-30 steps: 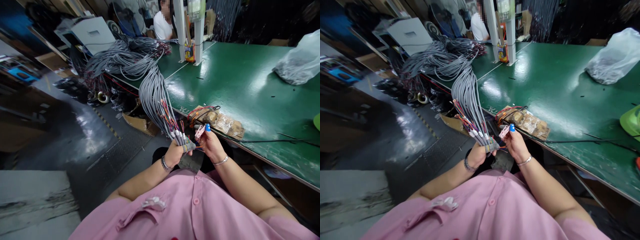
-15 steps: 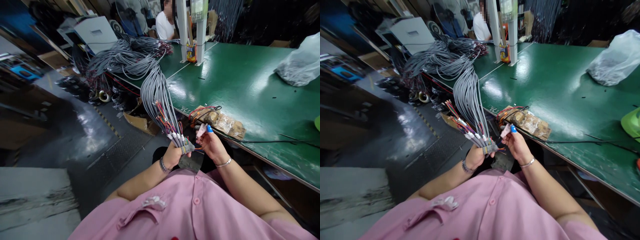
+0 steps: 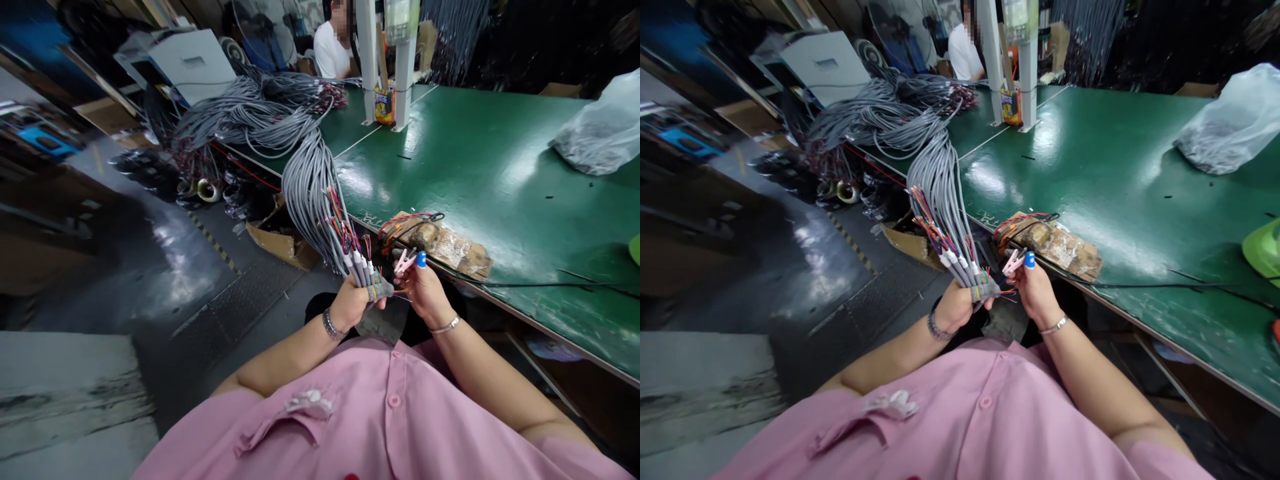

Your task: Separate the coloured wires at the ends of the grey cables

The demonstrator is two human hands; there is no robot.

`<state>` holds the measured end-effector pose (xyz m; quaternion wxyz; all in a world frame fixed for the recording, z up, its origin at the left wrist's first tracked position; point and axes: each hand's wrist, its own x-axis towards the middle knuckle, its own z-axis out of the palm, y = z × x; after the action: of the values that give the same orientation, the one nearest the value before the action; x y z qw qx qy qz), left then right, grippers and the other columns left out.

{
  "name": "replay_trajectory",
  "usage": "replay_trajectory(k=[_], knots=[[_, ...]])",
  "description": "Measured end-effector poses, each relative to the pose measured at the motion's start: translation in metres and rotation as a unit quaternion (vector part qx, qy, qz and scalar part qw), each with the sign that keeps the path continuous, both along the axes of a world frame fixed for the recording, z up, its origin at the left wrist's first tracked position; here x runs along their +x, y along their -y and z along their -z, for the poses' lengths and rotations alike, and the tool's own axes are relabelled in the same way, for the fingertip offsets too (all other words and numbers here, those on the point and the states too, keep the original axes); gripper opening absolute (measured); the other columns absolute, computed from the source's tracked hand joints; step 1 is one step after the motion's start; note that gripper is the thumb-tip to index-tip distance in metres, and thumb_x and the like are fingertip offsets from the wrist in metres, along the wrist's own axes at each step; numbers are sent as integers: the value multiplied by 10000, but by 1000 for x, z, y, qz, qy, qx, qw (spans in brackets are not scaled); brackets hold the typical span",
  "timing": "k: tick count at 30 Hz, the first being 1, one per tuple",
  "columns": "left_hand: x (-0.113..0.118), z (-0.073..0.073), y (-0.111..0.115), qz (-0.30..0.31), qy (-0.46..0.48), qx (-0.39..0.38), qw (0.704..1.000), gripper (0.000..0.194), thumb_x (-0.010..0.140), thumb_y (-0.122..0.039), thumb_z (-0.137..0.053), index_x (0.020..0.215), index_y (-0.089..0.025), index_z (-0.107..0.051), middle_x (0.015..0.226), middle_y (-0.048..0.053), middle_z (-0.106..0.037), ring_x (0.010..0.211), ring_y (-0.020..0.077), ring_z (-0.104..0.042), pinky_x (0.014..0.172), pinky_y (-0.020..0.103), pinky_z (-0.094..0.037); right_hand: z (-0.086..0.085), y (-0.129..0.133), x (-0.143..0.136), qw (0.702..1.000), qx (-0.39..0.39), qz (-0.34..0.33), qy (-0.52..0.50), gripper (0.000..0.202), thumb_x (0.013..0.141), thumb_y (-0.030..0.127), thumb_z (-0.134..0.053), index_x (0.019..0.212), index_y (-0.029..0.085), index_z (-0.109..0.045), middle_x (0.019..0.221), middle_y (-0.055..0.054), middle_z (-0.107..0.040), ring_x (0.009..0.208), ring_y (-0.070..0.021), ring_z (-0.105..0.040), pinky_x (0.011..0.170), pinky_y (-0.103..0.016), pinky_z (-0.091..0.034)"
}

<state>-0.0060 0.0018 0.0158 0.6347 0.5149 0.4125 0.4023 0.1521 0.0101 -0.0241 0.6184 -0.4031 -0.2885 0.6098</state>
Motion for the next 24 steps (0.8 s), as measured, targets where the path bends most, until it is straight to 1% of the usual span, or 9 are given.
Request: replay_trajectory(k=[2, 4, 8, 10, 13, 16, 18, 21, 24], knots=[[0, 1, -1, 2, -2, 2, 1000, 332, 739, -365, -714, 512, -141, -622, 471, 24, -561, 454, 99, -471, 490, 255, -318, -2, -3, -1, 996, -30, -35, -73, 481, 733, 692, -648, 833, 224, -688, 799, -34, -696, 641, -158, -591, 592, -296, -488], [0, 1, -1, 4, -6, 3, 1000, 338, 746, -364, -709, 509, -141, -619, 471, 24, -559, 454, 99, -470, 494, 256, -319, -4, -5, -3, 993, -39, -34, -107, 468, 703, 668, -698, 845, 222, -695, 795, -31, -703, 650, -158, -600, 601, -290, -499], [1, 3, -2, 11, -9, 6, 1000, 343, 749, -358, -711, 502, -141, -610, 469, 22, -557, 454, 100, -473, 496, 258, -324, -2, -8, -4, 994, -23, -7, -111, 405, 718, 611, -725, 831, 224, -690, 770, -12, -696, 675, -150, -607, 639, -277, -509], [1, 3, -2, 12, -6, 6, 1000, 344, 750, -355, -711, 503, -142, -606, 465, 22, -557, 448, 103, -478, 493, 259, -330, -1, -7, -4, 992, -29, -16, -124, 406, 724, 609, -722, 848, 223, -692, 782, -8, -697, 659, -140, -601, 628, -272, -503], [1, 4, -2, 14, -7, 14, 1000, 345, 760, -355, -704, 508, -139, -610, 462, 21, -556, 446, 101, -477, 496, 257, -336, -1, -6, -3, 987, -47, -39, -148, 463, 714, 645, -706, 894, 218, -701, 808, -19, -702, 645, -139, -594, 594, -267, -495], [-1, 5, -1, 15, -7, 21, 1000, 346, 766, -349, -701, 509, -135, -611, 470, 19, -558, 453, 94, -470, 503, 251, -337, -1, -5, 0, 984, -53, -57, -160, 502, 708, 683, -681, 893, 217, -699, 818, -31, -706, 657, -147, -606, 582, -263, -498], [-3, 4, 2, 15, -1, 14, 1000, 329, 747, -340, -720, 517, -132, -610, 473, 15, -563, 452, 89, -471, 499, 244, -336, 0, -4, 2, 982, -51, -69, -168, 493, 721, 681, -669, 890, 218, -698, 831, -33, -714, 665, -144, -616, 586, -257, -503], [-8, 5, 6, 13, 21, -8, 1000, 283, 703, -326, -757, 552, -128, -624, 485, 10, -576, 453, 92, -493, 497, 236, -346, 2, -2, 4, 979, -41, -85, -182, 430, 731, 622, -703, 869, 215, -700, 849, -31, -723, 679, -133, -625, 602, -244, -514], [-14, 7, 7, 19, 46, -27, 998, 247, 687, -324, -764, 605, -122, -647, 497, 11, -589, 443, 96, -503, 472, 229, -334, 2, -1, 6, 982, -26, -77, -170, 348, 759, 539, -724, 862, 208, -707, 837, -25, -717, 689, -125, -621, 613, -235, -519]])
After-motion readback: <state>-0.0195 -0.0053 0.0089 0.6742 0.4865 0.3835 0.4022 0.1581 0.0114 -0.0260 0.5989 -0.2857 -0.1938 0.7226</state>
